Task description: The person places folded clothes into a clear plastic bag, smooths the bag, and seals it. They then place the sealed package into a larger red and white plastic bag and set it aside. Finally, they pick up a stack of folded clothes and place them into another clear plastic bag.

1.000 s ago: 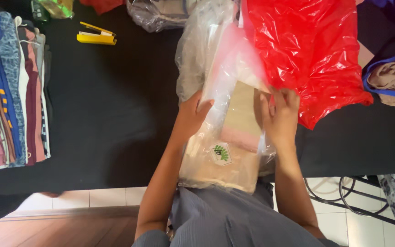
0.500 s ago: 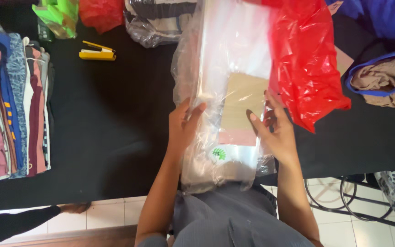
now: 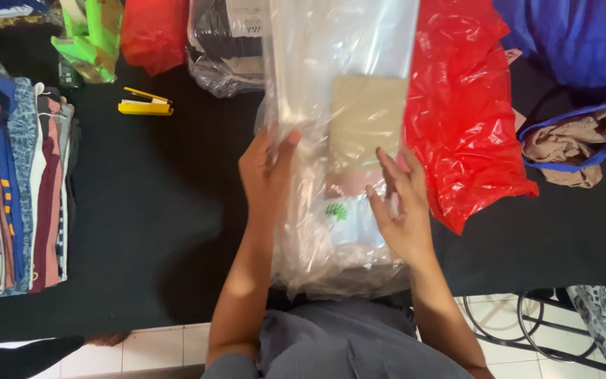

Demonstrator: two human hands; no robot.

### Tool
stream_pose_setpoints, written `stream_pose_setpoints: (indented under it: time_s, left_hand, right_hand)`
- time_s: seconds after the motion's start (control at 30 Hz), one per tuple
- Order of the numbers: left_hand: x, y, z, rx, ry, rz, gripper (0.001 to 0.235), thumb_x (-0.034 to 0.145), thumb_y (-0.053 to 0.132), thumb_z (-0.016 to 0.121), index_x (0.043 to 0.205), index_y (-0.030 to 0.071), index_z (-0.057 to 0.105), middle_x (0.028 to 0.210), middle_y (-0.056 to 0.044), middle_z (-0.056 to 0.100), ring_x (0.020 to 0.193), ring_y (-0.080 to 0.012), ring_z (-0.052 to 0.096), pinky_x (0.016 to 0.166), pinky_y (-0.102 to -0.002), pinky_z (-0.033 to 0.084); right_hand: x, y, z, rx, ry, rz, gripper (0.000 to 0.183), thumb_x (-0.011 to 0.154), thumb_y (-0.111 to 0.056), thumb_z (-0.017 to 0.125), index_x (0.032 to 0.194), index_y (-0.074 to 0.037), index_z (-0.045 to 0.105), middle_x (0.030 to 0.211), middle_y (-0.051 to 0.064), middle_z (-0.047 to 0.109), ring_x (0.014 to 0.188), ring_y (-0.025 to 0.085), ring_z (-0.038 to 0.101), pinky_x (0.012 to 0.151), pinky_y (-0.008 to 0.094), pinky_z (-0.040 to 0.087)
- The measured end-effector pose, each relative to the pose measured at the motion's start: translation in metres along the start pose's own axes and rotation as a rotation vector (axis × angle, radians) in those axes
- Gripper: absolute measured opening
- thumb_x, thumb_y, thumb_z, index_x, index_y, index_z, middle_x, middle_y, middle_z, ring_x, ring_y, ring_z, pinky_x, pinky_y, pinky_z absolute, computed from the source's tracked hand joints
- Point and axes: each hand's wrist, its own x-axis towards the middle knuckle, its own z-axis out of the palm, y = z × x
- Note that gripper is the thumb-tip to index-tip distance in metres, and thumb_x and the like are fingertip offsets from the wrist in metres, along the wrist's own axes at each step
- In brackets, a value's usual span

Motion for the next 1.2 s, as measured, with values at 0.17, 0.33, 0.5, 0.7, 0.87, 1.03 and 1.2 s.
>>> stream_pose_setpoints:
  time_s: [0.17, 0.33, 0.5, 0.7, 0.87, 1.03, 1.2]
  left_hand:
    - [0.036, -0.036, 0.033, 0.344, -0.153, -0.200, 0.053, 0.101, 0.032, 0.065, 0.147, 0.006, 0.059, 0.102, -0.009, 0.076, 0.076, -0.0166, 0.061, 0.070, -0.029, 0.049]
    - [0.030, -0.091, 0.036, 0.448, -0.287, 0.103, 0.079, 0.100, 0.032, 0.072, 0.159, 0.004, 0.026, 0.157, -0.023, 0.041, 0.144, -0.0362, 0.042, 0.118, -0.043, 0.036]
    - [-0.017, -0.110, 0.009, 0.654, -0.415, 0.147, 0.067, 0.100, 0.027, 0.072, 0.159, 0.015, 0.041, 0.171, -0.016, 0.025, 0.158, -0.0378, 0.025, 0.127, -0.047, 0.029]
    - [-0.046, -0.078, -0.016, 0.549, -0.717, 0.044, 0.078, 0.084, 0.023, 0.082, 0.153, 0.012, 0.046, 0.169, -0.012, 0.023, 0.158, -0.0404, 0.012, 0.125, -0.053, 0.019]
    - [-0.056, -0.066, -0.008, 0.497, -0.754, 0.040, 0.079, 0.078, 0.021, 0.080, 0.149, 0.010, 0.048, 0.168, -0.009, 0.026, 0.159, -0.0368, 0.013, 0.127, -0.053, 0.018]
    - [-0.062, -0.064, 0.000, 0.553, -0.724, 0.001, 0.058, 0.091, 0.017, 0.074, 0.145, 0.010, 0.056, 0.166, -0.006, 0.035, 0.159, -0.0301, 0.021, 0.127, -0.056, 0.015]
    - [-0.063, -0.066, -0.001, 0.604, -0.631, 0.038, 0.033, 0.097, 0.016, 0.067, 0.129, 0.009, 0.069, 0.159, -0.006, 0.048, 0.154, -0.0301, 0.035, 0.126, -0.056, 0.022]
  right_hand:
    - [0.012, 0.024, 0.004, 0.025, 0.145, 0.035, 0.050, 0.102, 0.005, 0.054, 0.150, -0.008, 0.051, 0.163, 0.023, 0.029, 0.136, 0.030, 0.060, 0.099, 0.034, 0.060]
    - [0.036, 0.079, 0.005, -0.273, -0.076, 0.030, 0.056, 0.097, 0.000, 0.064, 0.151, -0.004, 0.051, 0.163, 0.027, 0.027, 0.143, 0.044, 0.041, 0.113, 0.048, 0.043]
    - [0.009, 0.083, 0.000, -0.436, -0.168, -0.069, 0.057, 0.093, -0.006, 0.070, 0.149, -0.007, 0.057, 0.166, 0.016, 0.033, 0.151, 0.045, 0.032, 0.125, 0.052, 0.027]
    - [-0.018, 0.055, -0.006, -0.108, -0.321, -0.076, 0.066, 0.079, -0.015, 0.084, 0.141, -0.010, 0.060, 0.162, 0.016, 0.041, 0.152, 0.039, 0.036, 0.122, 0.048, 0.033]
    - [-0.023, 0.056, -0.001, -0.159, -0.376, -0.029, 0.056, 0.080, -0.016, 0.084, 0.132, -0.006, 0.065, 0.148, 0.016, 0.057, 0.139, 0.036, 0.052, 0.112, 0.041, 0.045]
    - [-0.018, 0.057, -0.010, -0.096, -0.326, 0.062, 0.021, 0.091, -0.009, 0.076, 0.111, -0.005, 0.073, 0.127, 0.011, 0.071, 0.115, 0.028, 0.070, 0.092, 0.035, 0.056]
    - [-0.017, 0.052, -0.006, -0.273, -0.127, -0.059, 0.017, 0.091, -0.006, 0.078, 0.107, -0.003, 0.073, 0.112, 0.015, 0.071, 0.101, 0.031, 0.069, 0.086, 0.037, 0.056]
